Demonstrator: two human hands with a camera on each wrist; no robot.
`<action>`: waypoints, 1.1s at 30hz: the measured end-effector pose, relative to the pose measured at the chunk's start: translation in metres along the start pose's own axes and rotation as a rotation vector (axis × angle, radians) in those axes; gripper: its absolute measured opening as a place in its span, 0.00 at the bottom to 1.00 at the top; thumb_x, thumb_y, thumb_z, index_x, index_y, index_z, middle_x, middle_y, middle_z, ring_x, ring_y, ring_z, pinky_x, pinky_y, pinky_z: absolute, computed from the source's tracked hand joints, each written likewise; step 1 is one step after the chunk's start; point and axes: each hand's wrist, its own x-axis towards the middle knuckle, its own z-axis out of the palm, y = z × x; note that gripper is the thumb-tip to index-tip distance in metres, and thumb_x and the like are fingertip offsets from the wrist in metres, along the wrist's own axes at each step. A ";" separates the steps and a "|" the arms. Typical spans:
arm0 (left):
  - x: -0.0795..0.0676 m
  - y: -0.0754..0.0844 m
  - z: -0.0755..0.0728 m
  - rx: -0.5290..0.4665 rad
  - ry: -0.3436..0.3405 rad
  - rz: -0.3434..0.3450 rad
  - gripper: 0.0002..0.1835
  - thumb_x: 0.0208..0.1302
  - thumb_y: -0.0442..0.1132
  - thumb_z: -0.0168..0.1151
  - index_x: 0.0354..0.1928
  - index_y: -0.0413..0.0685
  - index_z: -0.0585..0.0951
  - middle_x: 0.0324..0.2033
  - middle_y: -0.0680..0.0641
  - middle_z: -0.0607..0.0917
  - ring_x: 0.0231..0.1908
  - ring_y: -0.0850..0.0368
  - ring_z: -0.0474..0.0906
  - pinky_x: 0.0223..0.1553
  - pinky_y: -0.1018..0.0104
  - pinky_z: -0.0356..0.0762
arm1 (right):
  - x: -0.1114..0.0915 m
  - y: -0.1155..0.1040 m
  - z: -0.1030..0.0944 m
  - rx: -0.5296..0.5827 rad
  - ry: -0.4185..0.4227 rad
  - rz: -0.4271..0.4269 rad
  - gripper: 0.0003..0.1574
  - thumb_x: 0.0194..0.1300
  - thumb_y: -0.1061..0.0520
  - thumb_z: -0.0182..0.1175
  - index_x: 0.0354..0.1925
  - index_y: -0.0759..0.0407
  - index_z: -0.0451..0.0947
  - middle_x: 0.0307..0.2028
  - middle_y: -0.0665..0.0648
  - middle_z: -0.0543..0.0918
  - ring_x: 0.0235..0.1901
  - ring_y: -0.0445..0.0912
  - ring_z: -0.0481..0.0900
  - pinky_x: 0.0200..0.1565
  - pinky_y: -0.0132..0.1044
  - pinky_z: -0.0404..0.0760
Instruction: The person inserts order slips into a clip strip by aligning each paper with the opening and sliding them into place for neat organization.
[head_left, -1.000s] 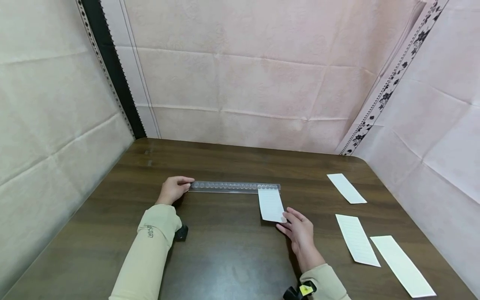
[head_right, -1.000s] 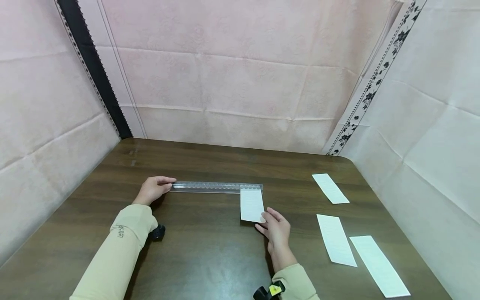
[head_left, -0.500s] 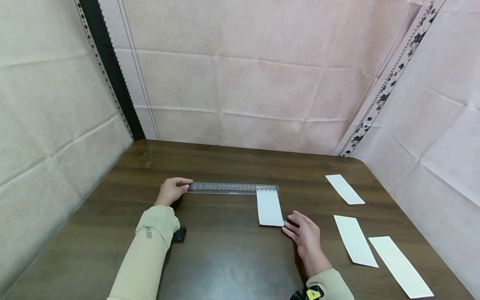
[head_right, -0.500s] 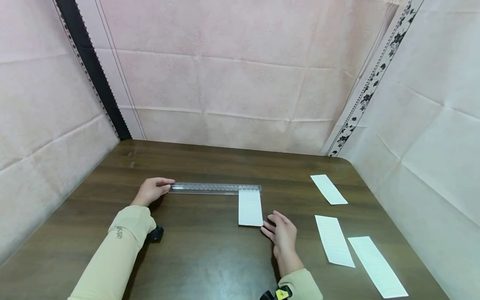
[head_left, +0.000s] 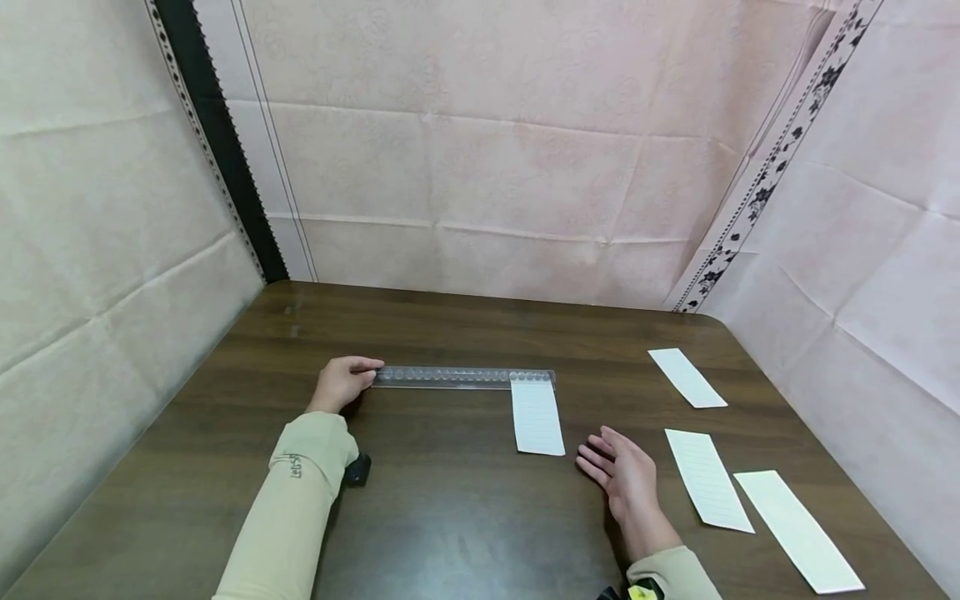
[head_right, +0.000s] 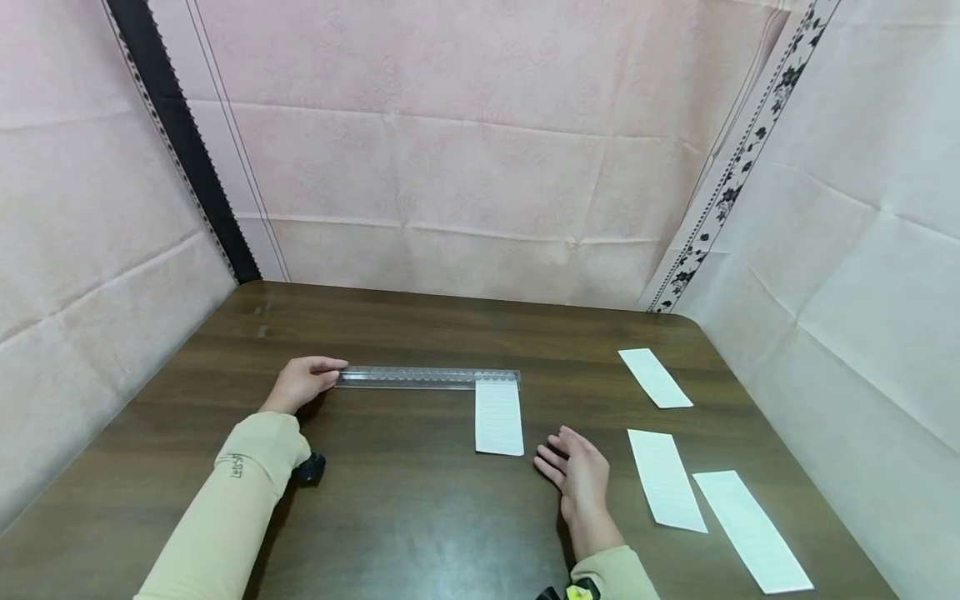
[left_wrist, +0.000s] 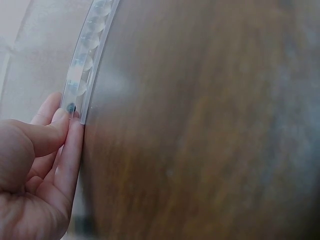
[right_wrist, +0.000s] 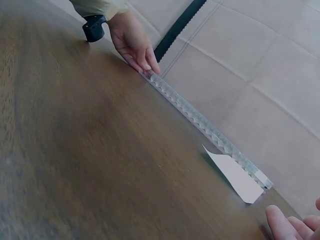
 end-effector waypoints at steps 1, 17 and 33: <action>0.000 0.000 0.000 -0.002 -0.001 -0.001 0.13 0.64 0.32 0.58 0.49 0.39 0.82 0.48 0.37 0.81 0.47 0.44 0.75 0.47 0.53 0.73 | 0.000 0.000 -0.001 -0.001 0.001 0.000 0.29 0.72 0.58 0.46 0.64 0.73 0.55 0.44 0.62 0.77 0.39 0.51 0.82 0.43 0.42 0.79; 0.002 0.000 0.001 -0.010 0.011 -0.026 0.12 0.64 0.32 0.58 0.49 0.40 0.82 0.46 0.38 0.82 0.44 0.47 0.76 0.45 0.56 0.74 | 0.000 -0.005 -0.017 -0.018 -0.024 -0.001 0.29 0.73 0.56 0.40 0.66 0.72 0.54 0.42 0.60 0.80 0.39 0.50 0.83 0.43 0.44 0.79; 0.001 -0.001 0.001 0.002 0.014 -0.010 0.12 0.63 0.32 0.59 0.48 0.40 0.83 0.45 0.39 0.82 0.44 0.47 0.77 0.45 0.56 0.74 | -0.004 -0.013 -0.039 0.008 0.023 0.010 0.16 0.72 0.56 0.45 0.54 0.63 0.64 0.34 0.53 0.82 0.36 0.49 0.83 0.41 0.45 0.80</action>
